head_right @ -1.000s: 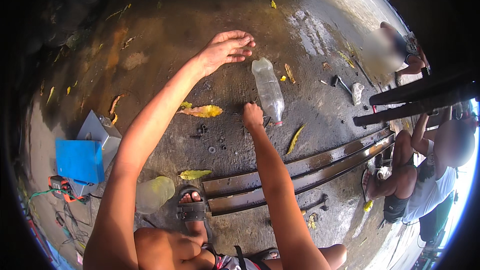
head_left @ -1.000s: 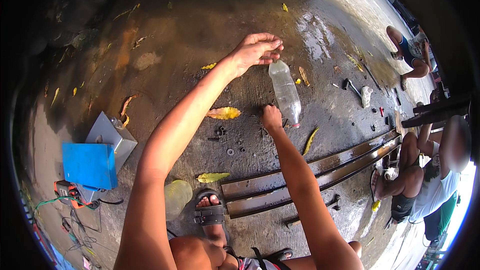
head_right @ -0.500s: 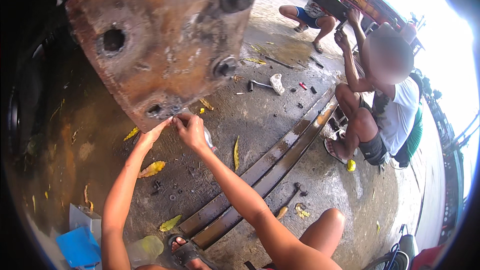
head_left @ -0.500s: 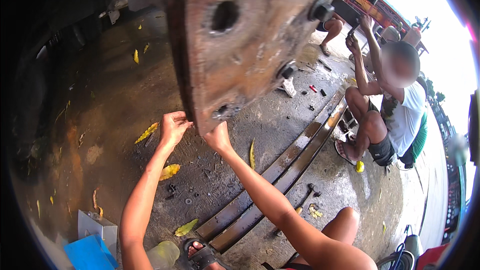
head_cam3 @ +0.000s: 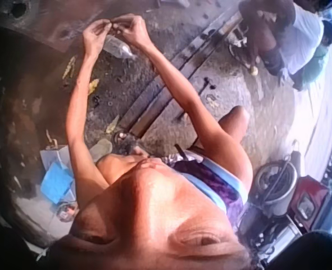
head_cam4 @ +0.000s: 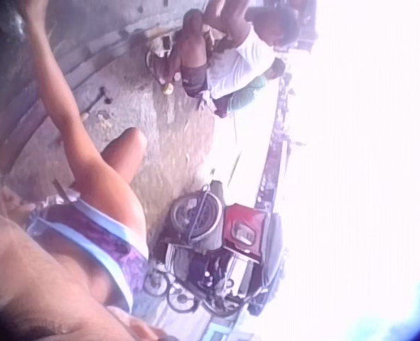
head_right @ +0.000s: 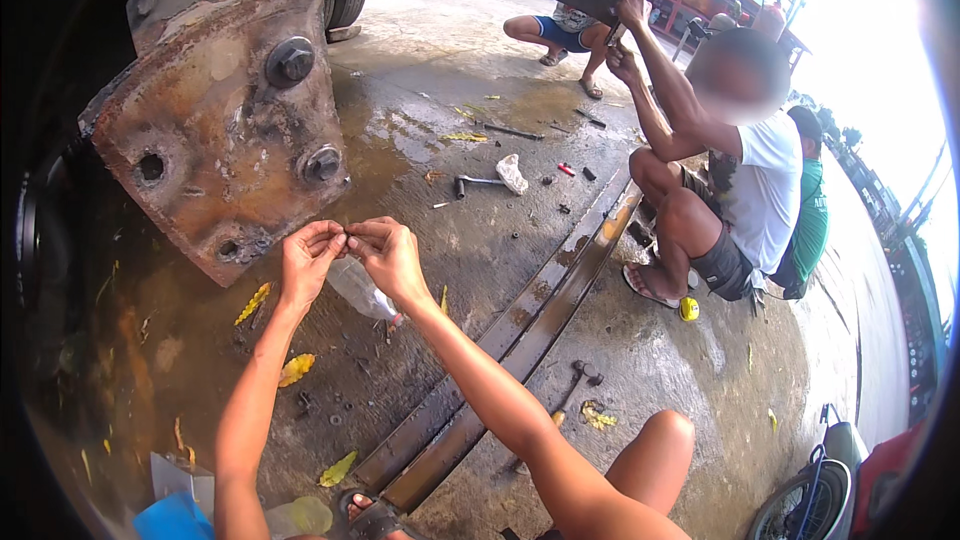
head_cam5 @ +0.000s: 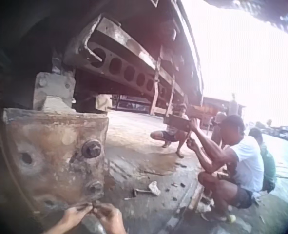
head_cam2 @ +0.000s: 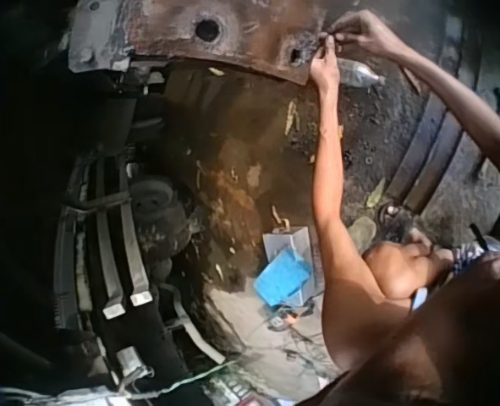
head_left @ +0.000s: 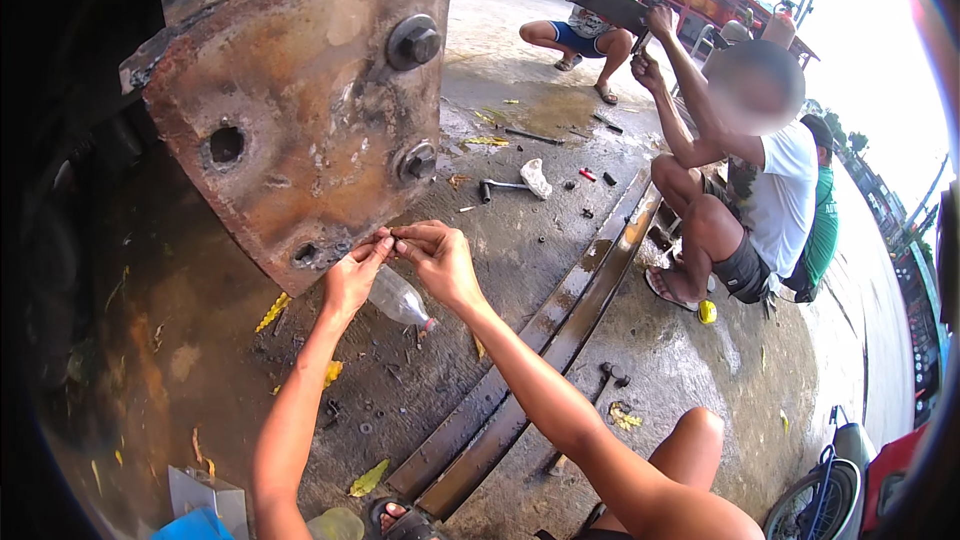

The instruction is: The person is assembling a metal part by inserting bolts and nuts into a rusty metal plate. They repeatedly insert and remove bolts, adjusting their position and orientation while sitting on the ground.

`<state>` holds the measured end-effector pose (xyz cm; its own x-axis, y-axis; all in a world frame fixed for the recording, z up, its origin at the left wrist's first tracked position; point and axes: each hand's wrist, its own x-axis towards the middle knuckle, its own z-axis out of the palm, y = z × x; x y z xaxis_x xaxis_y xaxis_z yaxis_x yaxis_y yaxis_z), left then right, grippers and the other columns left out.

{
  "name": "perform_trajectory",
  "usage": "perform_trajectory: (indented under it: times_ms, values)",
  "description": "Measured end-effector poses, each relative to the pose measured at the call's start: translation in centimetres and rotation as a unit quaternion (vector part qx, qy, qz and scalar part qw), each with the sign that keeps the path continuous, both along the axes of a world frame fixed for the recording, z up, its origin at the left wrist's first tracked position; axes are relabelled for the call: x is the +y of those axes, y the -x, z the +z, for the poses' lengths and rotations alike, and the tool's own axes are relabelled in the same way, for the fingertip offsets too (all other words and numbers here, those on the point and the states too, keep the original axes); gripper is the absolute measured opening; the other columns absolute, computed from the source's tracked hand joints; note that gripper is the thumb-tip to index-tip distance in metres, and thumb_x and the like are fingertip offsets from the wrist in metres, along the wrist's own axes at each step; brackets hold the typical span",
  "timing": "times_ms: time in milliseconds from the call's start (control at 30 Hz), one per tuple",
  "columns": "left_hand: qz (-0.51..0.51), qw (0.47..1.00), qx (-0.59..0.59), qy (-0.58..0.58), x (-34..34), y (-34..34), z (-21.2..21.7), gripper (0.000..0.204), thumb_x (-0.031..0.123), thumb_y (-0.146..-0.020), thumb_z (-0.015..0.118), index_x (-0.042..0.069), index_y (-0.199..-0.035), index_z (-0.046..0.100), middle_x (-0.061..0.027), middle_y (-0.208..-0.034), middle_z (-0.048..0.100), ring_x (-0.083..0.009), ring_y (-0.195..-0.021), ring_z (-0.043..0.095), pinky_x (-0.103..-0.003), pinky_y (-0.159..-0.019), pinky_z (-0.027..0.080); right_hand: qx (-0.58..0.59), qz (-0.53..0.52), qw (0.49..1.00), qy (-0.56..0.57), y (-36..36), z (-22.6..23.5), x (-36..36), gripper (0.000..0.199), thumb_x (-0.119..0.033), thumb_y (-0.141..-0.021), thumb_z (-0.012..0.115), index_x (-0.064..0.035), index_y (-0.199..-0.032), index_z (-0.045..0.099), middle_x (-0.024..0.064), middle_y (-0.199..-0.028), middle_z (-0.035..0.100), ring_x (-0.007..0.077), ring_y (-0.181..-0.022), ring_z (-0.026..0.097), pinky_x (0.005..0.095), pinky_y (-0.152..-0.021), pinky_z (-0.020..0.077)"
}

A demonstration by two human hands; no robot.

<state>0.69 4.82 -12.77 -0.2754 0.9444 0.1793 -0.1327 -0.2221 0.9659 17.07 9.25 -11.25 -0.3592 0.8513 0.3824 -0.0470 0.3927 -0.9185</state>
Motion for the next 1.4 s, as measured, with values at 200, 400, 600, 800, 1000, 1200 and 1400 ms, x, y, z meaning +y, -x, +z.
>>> perform_trajectory:
  times_ms: [200,400,600,800,1000,1200,1400]
  values:
    - [-0.045,0.992,-0.113,0.022,0.4,-2.3,2.4,0.030,0.012,-0.099,0.072,0.000,-0.126,0.068,-0.0071,-0.112,0.075,-0.0146,-0.097,0.072,-0.033,-0.093,0.060,0.032,-0.039,0.998,-0.027,-0.8,3.4,0.1,0.015,0.002,-0.092,0.071,0.0071,-0.106,0.074,0.0130,-0.094,0.078,0.0171,-0.086,0.076,0.0300,-0.075,0.0596]
    - [0.004,0.991,-0.089,-0.098,4.7,-0.2,-1.1,0.035,0.024,-0.103,0.066,0.004,-0.132,0.064,-0.0075,-0.129,0.069,-0.0181,-0.117,0.066,-0.038,-0.106,0.054,0.037,-0.033,0.997,-0.058,-0.4,8.3,-0.4,0.016,0.007,-0.088,0.068,0.0071,-0.103,0.074,0.0102,-0.092,0.078,0.0131,-0.085,0.073,0.0290,-0.076,0.0582]
    - [-0.157,0.957,-0.166,-0.179,4.6,-0.5,7.1,0.044,0.025,-0.107,0.057,0.004,-0.145,0.051,-0.0112,-0.141,0.059,-0.0227,-0.128,0.058,-0.041,-0.111,0.050,0.115,-0.128,0.981,-0.087,-4.5,10.5,-1.3,0.023,-0.001,-0.094,0.071,0.0019,-0.117,0.071,0.0092,-0.116,0.071,0.0144,-0.098,0.069,0.0285,-0.083,0.0567]
    - [-0.315,0.889,-0.230,-0.239,2.0,0.8,16.0,0.045,0.026,-0.107,0.057,0.004,-0.145,0.051,-0.0113,-0.142,0.058,-0.0229,-0.129,0.058,-0.042,-0.112,0.049,0.190,-0.091,0.900,-0.380,-4.4,21.4,-7.2,0.026,0.005,-0.090,0.074,0.0048,-0.117,0.071,0.0117,-0.106,0.071,0.0140,-0.092,0.070,0.0267,-0.079,0.0595]
    - [-0.402,0.810,-0.334,-0.266,2.7,-1.5,17.0,0.045,0.026,-0.107,0.056,0.004,-0.146,0.050,-0.0114,-0.143,0.058,-0.0231,-0.129,0.057,-0.042,-0.112,0.049,0.053,-0.199,0.837,-0.508,-3.3,24.1,-7.3,0.029,0.003,-0.082,0.080,-0.0012,-0.110,0.075,0.0108,-0.103,0.072,0.0172,-0.084,0.073,0.0285,-0.073,0.0578]
    - [-0.415,0.770,-0.395,-0.280,4.1,-3.4,16.5,0.045,0.026,-0.107,0.056,0.004,-0.146,0.050,-0.0116,-0.143,0.057,-0.0233,-0.130,0.057,-0.042,-0.112,0.049,0.068,-0.199,0.843,-0.495,-3.3,24.2,-7.7,0.022,0.004,-0.081,0.080,-0.0015,-0.103,0.076,0.0108,-0.096,0.072,0.0207,-0.082,0.072,0.0320,-0.073,0.0568]
    - [-0.405,0.757,-0.430,-0.281,4.4,-3.4,15.8,0.046,0.026,-0.107,0.056,0.004,-0.146,0.049,-0.0117,-0.144,0.056,-0.0235,-0.130,0.056,-0.042,-0.113,0.048,0.042,-0.223,0.801,-0.554,-3.5,24.4,-7.4,0.023,0.005,-0.081,0.080,-0.0029,-0.102,0.077,0.0108,-0.093,0.072,0.0217,-0.083,0.072,0.0326,-0.075,0.0565]
